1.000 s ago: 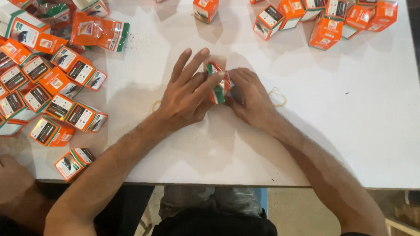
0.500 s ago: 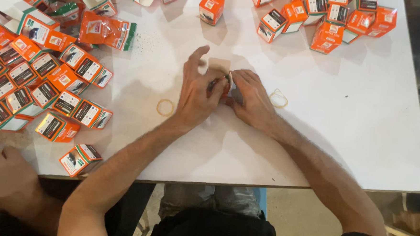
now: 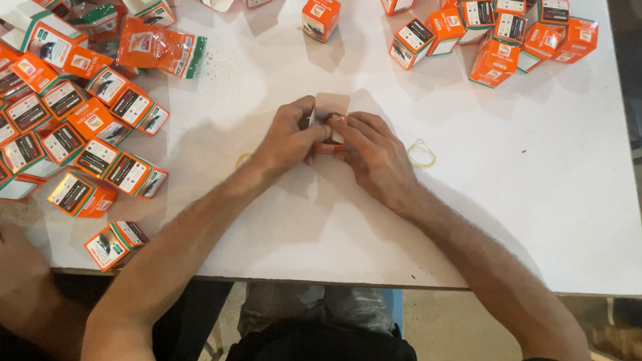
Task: The person folds small orange cardboard boxes and places a wrapped product into each one, closing the flaps. They repeatedly take a flat box, open and shape it, insert the packaged item, and set the finished box on the table with the growing pile of packed boxes.
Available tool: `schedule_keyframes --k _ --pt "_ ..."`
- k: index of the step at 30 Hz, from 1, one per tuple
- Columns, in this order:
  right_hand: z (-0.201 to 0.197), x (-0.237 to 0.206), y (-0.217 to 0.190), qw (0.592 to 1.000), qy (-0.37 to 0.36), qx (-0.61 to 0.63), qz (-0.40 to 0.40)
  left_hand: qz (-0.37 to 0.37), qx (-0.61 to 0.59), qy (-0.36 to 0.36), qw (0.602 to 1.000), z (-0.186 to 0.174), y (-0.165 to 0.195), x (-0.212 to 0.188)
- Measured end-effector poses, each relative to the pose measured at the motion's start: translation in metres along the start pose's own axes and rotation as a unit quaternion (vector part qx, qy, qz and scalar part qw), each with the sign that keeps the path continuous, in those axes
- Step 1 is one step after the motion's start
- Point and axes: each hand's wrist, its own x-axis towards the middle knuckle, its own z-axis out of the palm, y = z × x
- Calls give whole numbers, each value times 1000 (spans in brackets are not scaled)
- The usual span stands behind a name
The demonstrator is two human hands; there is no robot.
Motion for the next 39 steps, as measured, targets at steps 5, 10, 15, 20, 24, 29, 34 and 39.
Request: schedule_keyframes --k 5,10,15,20,24,29,34,39 --pt "0 -1 0 1000 12 -2 -20 -66 -115 -51 990 -27 3 2" --pt "-1 -1 -4 998 -2 48 40 -42 105 -28 993 -10 0 11" --pt "-1 -2 -5 995 20 93 28 238 294 26 925 2 -2 -12" --pt "2 -6 4 982 1 168 83 395 371 -62 838 -9 1 -26" --pt "6 -7 8 981 -7 171 89 399 409 -43 820 -11 2 -28" --pt "5 -5 7 985 -5 160 64 338 323 -24 884 -6 1 -28" --pt "1 -3 2 987 0 153 57 391 386 -38 835 -8 -1 -28" --pt "-4 -3 -2 992 3 121 42 399 437 -73 803 -8 -1 -36"
